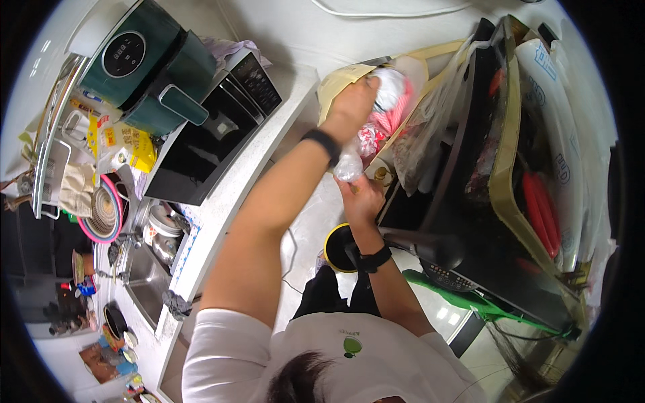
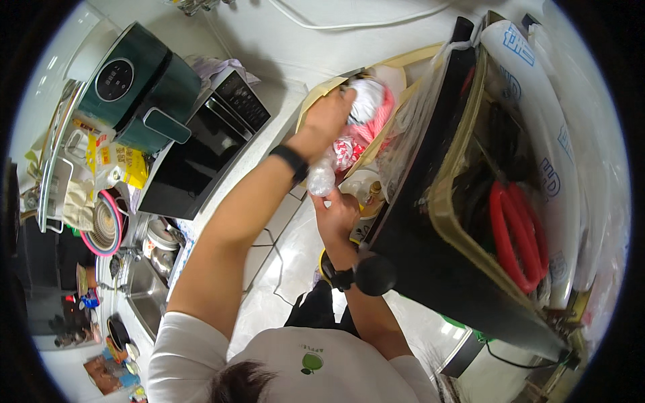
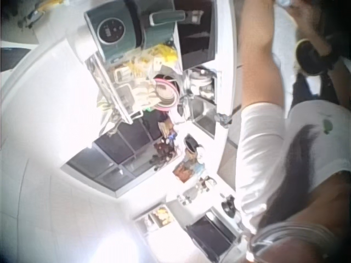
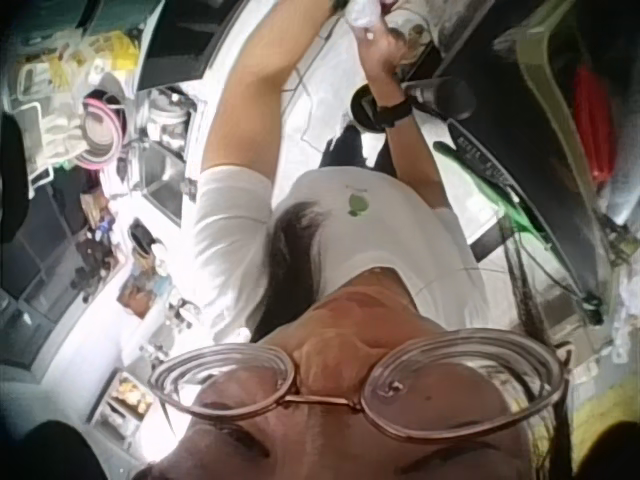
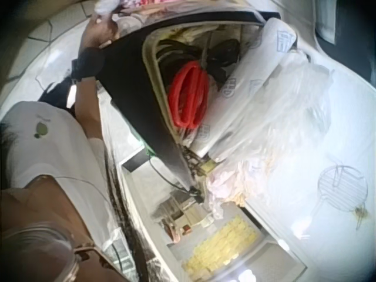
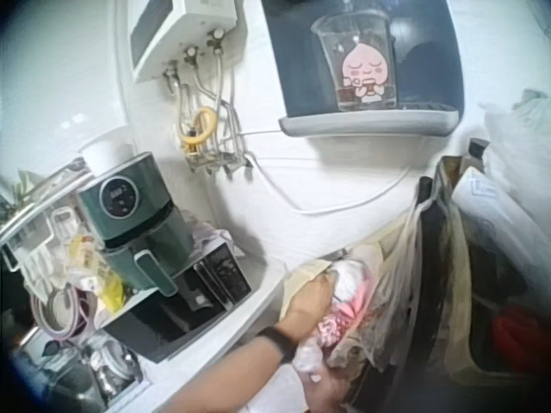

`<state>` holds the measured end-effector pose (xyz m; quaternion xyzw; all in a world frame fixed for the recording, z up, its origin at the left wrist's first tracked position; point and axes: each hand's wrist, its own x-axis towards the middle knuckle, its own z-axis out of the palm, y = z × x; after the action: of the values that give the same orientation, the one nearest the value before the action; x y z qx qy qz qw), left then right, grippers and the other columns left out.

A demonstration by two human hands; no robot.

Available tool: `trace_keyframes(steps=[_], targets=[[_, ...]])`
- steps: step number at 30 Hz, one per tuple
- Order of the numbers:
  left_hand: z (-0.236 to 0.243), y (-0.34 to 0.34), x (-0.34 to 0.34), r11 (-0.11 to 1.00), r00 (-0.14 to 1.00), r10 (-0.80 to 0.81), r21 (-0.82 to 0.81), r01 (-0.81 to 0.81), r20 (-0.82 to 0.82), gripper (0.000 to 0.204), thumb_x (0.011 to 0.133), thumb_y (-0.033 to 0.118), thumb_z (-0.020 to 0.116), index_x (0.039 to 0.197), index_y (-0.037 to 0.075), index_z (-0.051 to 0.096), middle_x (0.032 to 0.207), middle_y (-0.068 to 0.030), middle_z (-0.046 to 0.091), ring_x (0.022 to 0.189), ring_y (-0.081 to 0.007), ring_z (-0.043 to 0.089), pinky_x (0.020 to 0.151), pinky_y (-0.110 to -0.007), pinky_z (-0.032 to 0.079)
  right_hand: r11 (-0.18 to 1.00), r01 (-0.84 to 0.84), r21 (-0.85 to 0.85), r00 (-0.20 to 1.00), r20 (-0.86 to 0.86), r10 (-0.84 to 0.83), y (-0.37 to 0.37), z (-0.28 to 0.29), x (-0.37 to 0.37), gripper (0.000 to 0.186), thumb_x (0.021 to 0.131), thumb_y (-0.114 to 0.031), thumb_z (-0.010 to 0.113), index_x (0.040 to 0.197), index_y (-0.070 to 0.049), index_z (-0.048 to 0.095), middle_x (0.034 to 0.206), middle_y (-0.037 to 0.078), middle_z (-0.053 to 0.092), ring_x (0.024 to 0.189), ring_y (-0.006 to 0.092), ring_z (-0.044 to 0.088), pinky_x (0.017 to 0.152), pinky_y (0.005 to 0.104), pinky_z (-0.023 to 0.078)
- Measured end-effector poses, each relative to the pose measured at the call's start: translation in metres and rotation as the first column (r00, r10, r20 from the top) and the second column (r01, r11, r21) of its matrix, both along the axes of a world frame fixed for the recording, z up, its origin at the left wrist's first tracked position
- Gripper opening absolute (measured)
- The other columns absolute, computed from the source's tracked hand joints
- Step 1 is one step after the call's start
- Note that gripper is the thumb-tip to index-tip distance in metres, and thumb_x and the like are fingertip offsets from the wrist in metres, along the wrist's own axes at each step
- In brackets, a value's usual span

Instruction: The person gathers crumpled paper and plastic bags from a countertop, places them into a red plastic bag, and then retrieves a clear plastic bag from a refrigerator. They line a yellow bucket with the clear bag and briefly wash their hands at the sink.

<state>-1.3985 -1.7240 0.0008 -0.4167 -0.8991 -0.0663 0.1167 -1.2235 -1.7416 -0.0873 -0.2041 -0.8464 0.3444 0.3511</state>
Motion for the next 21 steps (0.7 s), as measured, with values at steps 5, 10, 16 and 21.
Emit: trace_keyframes(steps=[5,10,16,21], targets=[[0.016,0.014,0.002,0.984,0.998,0.053,-0.169,-0.056,-0.025,0.04,0.084,0.014,0.051,0.121,0.002,0.046,0.125,-0.0223,0.047,0.111,-0.0377,0.049,0.088,-0.047,0.044,0.989,0.128,-0.073,0.986,0.121,-0.118,0.001,0.01,0.01,0.03,0.066,-0.033,0.076,0.064,-0.006,0.063,0.061,0.012,0.06,0.057,0.0291,0.059,0.054,0.0388,0.045],[0.051,-0.027,0.05,0.779,0.794,-0.6,-0.155,0.607,0.097,0.056,0.073,0.021,0.064,0.126,0.011,0.048,0.143,-0.0143,0.028,0.126,-0.0412,0.033,0.097,-0.058,0.031,0.989,0.138,-0.054,0.975,0.185,-0.126,0.0,0.015,0.006,0.031,0.069,-0.036,0.073,0.068,-0.007,0.062,0.061,0.01,0.061,0.057,0.0268,0.06,0.055,0.0361,0.046],[0.051,-0.04,0.017,0.523,0.63,-0.503,-0.372,0.767,0.591,0.06,0.056,0.017,0.074,0.114,0.014,0.059,0.115,-0.0112,0.056,0.109,-0.0324,0.05,0.09,-0.044,0.038,0.969,0.154,-0.191,0.951,0.296,-0.093,-0.006,0.019,-0.007,0.028,0.074,-0.037,0.07,0.081,-0.01,0.062,0.064,0.004,0.063,0.06,0.0254,0.061,0.059,0.0359,0.047],[0.04,-0.037,-0.025,0.795,0.538,-0.453,0.048,0.605,0.711,0.054,0.055,0.012,0.072,0.107,0.01,0.059,0.096,-0.0121,0.06,0.089,-0.0319,0.057,0.075,-0.035,0.045,0.98,0.146,-0.137,0.978,0.17,-0.122,0.008,0.027,-0.025,0.029,0.073,-0.032,0.07,0.087,-0.01,0.059,0.069,0.004,0.062,0.063,0.0255,0.061,0.057,0.0362,0.046]])
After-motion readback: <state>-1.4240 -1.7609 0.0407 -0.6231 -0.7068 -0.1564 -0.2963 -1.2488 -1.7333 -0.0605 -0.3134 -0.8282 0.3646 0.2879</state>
